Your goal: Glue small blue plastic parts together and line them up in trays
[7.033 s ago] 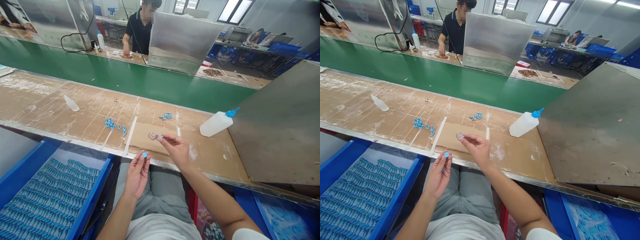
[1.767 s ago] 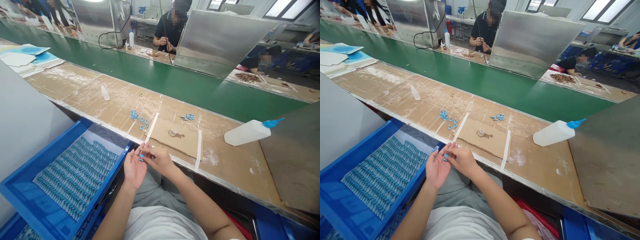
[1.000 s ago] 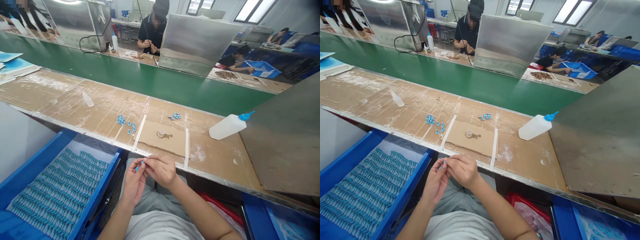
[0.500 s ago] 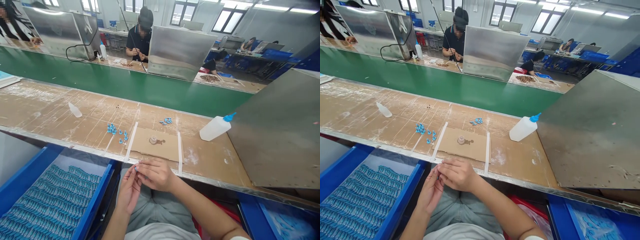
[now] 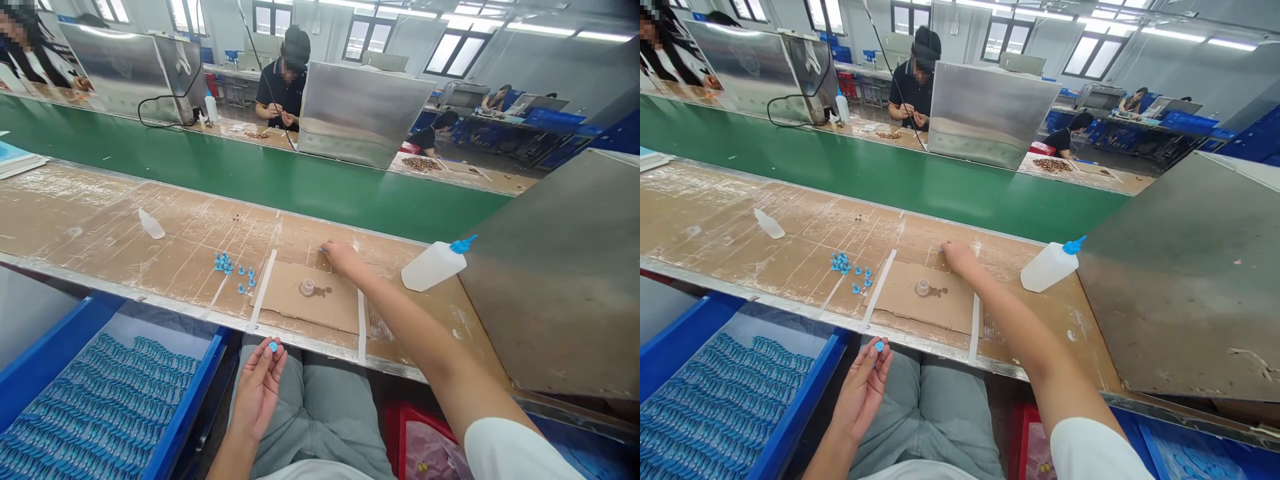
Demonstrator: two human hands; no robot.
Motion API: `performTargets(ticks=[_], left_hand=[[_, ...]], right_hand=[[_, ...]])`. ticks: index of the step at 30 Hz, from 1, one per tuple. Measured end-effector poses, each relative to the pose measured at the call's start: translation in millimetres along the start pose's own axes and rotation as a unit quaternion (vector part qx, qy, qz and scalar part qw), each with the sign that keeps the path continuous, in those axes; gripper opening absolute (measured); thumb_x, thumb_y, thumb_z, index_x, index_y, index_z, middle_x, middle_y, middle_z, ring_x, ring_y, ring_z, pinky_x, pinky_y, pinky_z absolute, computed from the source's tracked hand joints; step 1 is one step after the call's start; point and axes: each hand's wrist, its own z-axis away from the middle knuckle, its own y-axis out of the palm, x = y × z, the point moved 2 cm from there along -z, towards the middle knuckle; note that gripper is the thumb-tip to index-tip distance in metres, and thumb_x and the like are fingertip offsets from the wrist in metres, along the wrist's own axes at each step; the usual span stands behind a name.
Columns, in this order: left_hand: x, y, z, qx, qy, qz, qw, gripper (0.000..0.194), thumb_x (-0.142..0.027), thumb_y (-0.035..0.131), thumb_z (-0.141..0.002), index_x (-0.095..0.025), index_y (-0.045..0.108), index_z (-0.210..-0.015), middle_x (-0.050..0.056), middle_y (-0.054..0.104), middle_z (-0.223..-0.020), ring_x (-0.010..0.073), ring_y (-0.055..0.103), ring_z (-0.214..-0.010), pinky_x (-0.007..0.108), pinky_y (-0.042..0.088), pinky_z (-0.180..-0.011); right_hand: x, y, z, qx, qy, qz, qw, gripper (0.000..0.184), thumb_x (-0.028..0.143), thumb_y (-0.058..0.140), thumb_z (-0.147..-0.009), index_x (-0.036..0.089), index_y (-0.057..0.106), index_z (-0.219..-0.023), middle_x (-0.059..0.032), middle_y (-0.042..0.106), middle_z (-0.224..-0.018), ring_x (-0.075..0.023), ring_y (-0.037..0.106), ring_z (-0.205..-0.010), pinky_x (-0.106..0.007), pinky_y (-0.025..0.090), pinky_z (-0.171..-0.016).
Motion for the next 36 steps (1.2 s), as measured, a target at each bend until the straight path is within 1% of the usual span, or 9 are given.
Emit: performTargets(ticks=[3,8,12,18,23,26,30,32,36], left_hand=[[-0.2,-0.4,-0.6,-0.009,0.0,-0.004,1.0,0.023,-0.005,0.064,-0.076,-0.011,0.068,-0.098,0.01,0.072,-0.098,0.0134,0.069,-0.082,0.027,0.057,-0.083],[-0.6,0.0,-2.0,-0.003,-0.001,-0.004,1.0,0.022,-0.006,0.063,-0.077,-0.01,0.068,-0.099,0.011,0.072,-0.098,0.0135,0.069,-0.082,0.028,0.057,-0.083],[0.9,-0.2,-2.5,0.003,-0.009,-0.005,1.0,0.021,-0.007,0.064,-0.077,-0.011,0.068,-0.097,0.01,0.072,-0.097,0.0129,0.069,-0.081,0.027,0.057,-0.083],[3.0,0.8,-0.8,0.003,-0.014,-0.008,1.0,0.022,-0.007,0.064,-0.077,-0.011,0.068,-0.099,0.01,0.072,-0.097,0.0121,0.069,-0.081,0.027,0.057,-0.083],[2.2,0.6,1.5,0.004,-0.013,-0.009,1.0,0.022,-0.008,0.065,-0.077,-0.01,0.068,-0.099,0.011,0.072,-0.097,0.0121,0.069,-0.081,0.027,0.056,-0.084],[1.6,-0.1,2.8,0.009,-0.011,-0.011,1.0,0.023,-0.009,0.066,-0.077,-0.011,0.068,-0.099,0.011,0.072,-0.098,0.0121,0.069,-0.082,0.027,0.056,-0.085],[1.4,0.0,2.6,0.016,-0.01,-0.013,1.0,0.023,-0.011,0.066,-0.077,-0.012,0.068,-0.099,0.01,0.072,-0.099,0.0121,0.068,-0.085,0.026,0.055,-0.086],[1.7,0.6,2.1,0.021,-0.011,-0.017,1.0,0.023,-0.011,0.066,-0.077,-0.013,0.068,-0.1,0.01,0.071,-0.101,0.0121,0.068,-0.086,0.026,0.054,-0.088],[3.0,2.4,2.9,0.039,-0.013,-0.025,0.999,0.022,-0.012,0.065,-0.079,-0.013,0.068,-0.1,0.01,0.071,-0.103,0.0116,0.068,-0.087,0.026,0.053,-0.09]], right_hand=[[-0.1,1.8,-7.0,0.031,-0.026,0.017,0.999,0.022,0.012,0.046,-0.088,0.012,0.067,-0.093,-0.0134,0.064,-0.099,-0.0214,0.058,-0.089,-0.026,0.038,-0.072],[2.3,2.3,-4.2,0.069,-0.107,0.074,0.989,0.022,0.011,0.043,-0.088,0.013,0.061,-0.101,-0.0131,0.061,-0.102,-0.0202,0.057,-0.083,-0.026,0.037,-0.067],[6.3,1.1,5.2,0.061,-0.155,0.074,0.983,0.023,0.012,0.044,-0.085,0.014,0.063,-0.098,-0.0117,0.061,-0.099,-0.0197,0.057,-0.081,-0.025,0.036,-0.064],[0.2,1.5,5.6,0.029,-0.152,-0.009,0.988,0.026,0.016,0.052,-0.077,0.02,0.069,-0.096,-0.0062,0.066,-0.093,-0.0178,0.059,-0.079,-0.024,0.039,-0.068],[-16.0,4.0,5.1,-0.002,-0.098,-0.106,0.989,0.022,0.018,0.059,-0.075,0.02,0.073,-0.091,-0.0036,0.07,-0.083,-0.0169,0.062,-0.075,-0.024,0.044,-0.069],[-19.6,3.3,14.9,-0.044,-0.041,-0.212,0.975,0.016,0.026,0.063,-0.078,0.021,0.074,-0.089,-0.0023,0.073,-0.08,-0.0172,0.066,-0.072,-0.026,0.049,-0.068],[-1.0,-5.1,50.2,-0.187,0.03,-0.378,0.906,0.021,0.036,0.068,-0.077,0.021,0.074,-0.09,-0.0029,0.074,-0.084,-0.018,0.068,-0.069,-0.028,0.054,-0.065],[16.9,-10.0,72.0,-0.235,0.006,-0.398,0.887,0.019,0.036,0.067,-0.079,0.022,0.074,-0.089,-0.0031,0.074,-0.087,-0.0181,0.068,-0.071,-0.029,0.055,-0.066],[45.3,-14.1,99.1,-0.275,-0.116,-0.348,0.889,0.014,0.027,0.063,-0.084,0.026,0.073,-0.095,-0.0018,0.073,-0.09,-0.0176,0.068,-0.079,-0.03,0.054,-0.075]])
